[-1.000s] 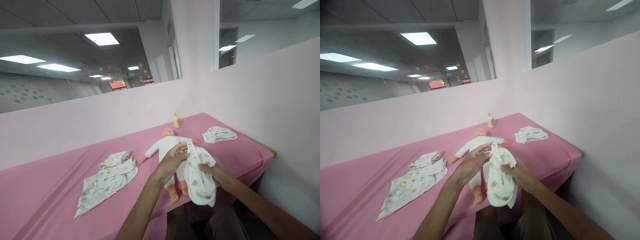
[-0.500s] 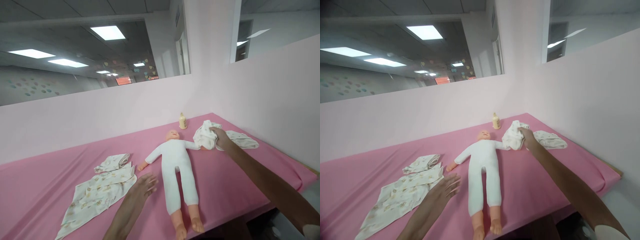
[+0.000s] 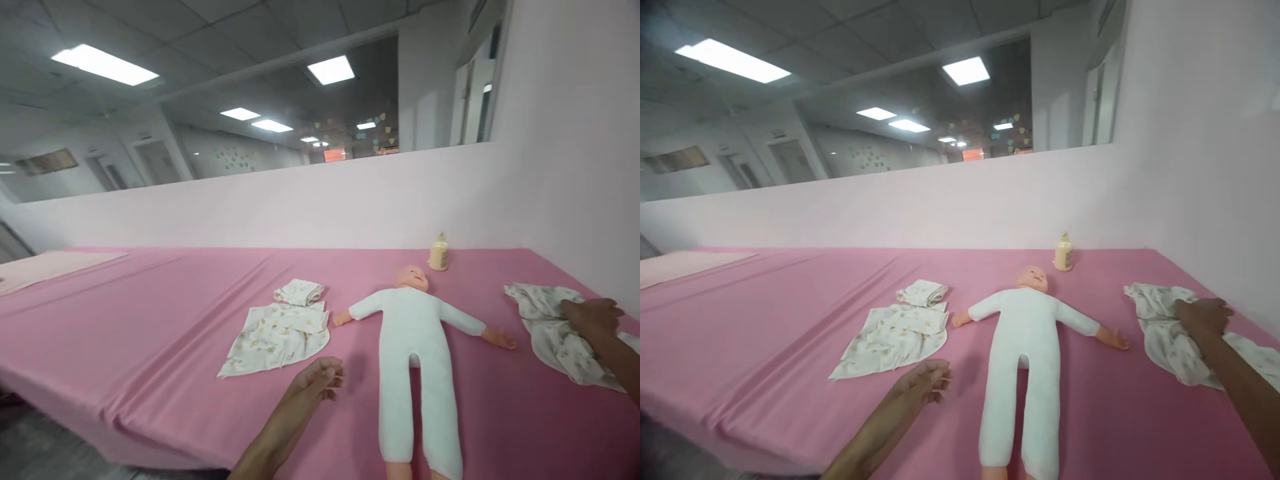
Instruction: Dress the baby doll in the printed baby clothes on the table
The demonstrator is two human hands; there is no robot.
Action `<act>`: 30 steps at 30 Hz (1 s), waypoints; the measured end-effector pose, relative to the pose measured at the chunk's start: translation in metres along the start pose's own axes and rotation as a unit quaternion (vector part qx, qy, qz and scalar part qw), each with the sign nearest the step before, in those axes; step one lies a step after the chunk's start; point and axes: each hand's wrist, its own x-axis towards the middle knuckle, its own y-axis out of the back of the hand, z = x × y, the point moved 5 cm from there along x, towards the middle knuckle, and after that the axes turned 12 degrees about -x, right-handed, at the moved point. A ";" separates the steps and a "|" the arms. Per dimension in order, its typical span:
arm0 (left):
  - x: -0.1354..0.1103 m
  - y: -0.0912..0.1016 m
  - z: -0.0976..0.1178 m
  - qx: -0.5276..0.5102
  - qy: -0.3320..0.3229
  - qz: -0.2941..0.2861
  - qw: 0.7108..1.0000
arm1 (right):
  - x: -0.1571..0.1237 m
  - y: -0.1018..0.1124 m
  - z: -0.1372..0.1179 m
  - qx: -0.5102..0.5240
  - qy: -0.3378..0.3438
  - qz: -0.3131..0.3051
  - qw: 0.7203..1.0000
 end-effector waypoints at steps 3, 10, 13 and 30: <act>0.006 0.006 0.005 0.118 -0.024 0.008 0.993 | 0.010 -0.020 0.017 -0.055 -0.041 -0.026 0.997; 0.022 0.028 -0.002 0.448 -0.149 0.044 0.880 | -0.061 -0.019 -0.004 -0.107 0.281 -0.027 0.953; 0.031 0.041 -0.007 0.526 -0.184 0.055 0.829 | -0.108 -0.021 -0.003 -0.087 0.359 -0.043 0.928; 0.107 0.179 0.063 0.653 -0.003 0.193 0.732 | -0.156 -0.028 0.018 0.022 0.421 -0.042 0.906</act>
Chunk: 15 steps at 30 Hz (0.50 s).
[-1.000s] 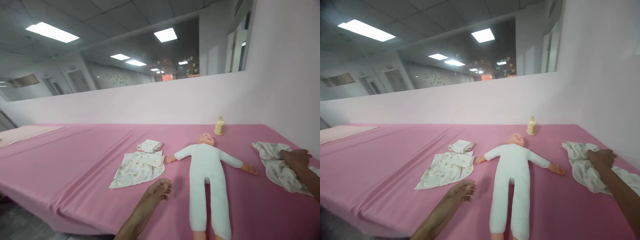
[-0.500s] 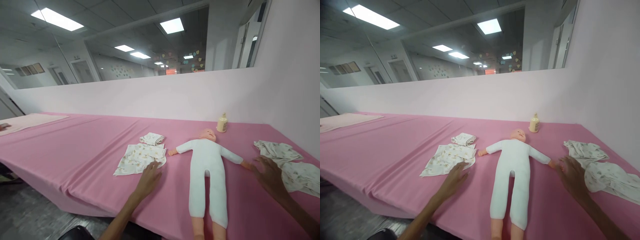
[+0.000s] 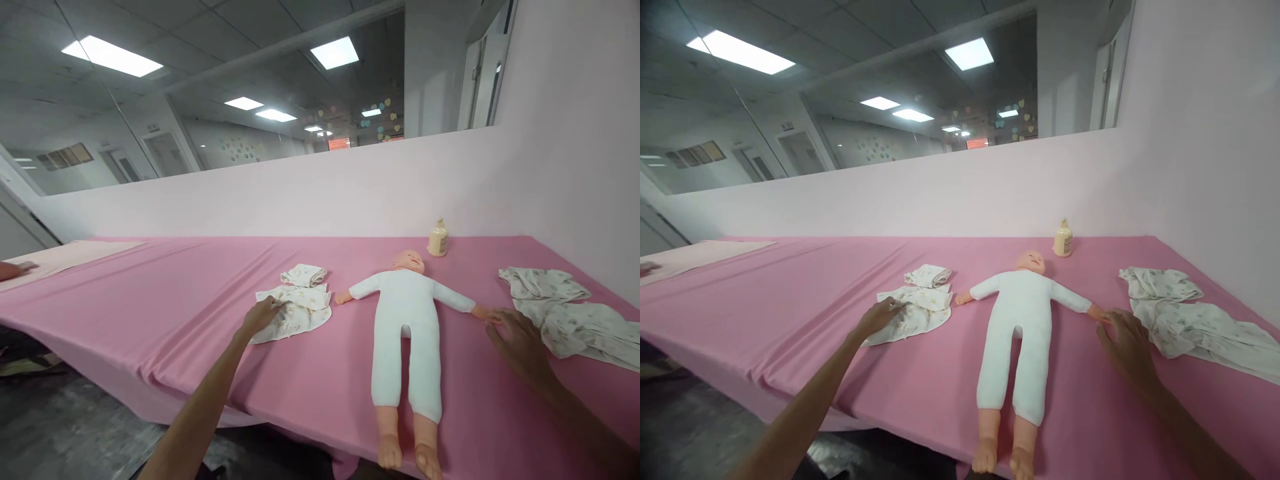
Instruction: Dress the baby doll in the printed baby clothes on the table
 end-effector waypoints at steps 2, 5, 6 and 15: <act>-0.012 0.007 0.008 -0.019 -0.005 0.030 0.999 | 0.000 0.004 0.000 0.005 0.001 0.017 1.000; -0.042 0.035 0.034 -0.130 -0.052 0.091 0.986 | -0.006 0.018 -0.014 0.021 0.034 0.062 0.997; -0.056 0.047 0.045 -0.173 -0.074 0.109 0.976 | -0.010 0.024 -0.024 0.032 0.057 0.080 0.995; -0.185 0.093 0.169 -0.455 -0.190 -0.024 0.870 | -0.043 0.089 -0.194 0.200 0.147 -0.051 0.967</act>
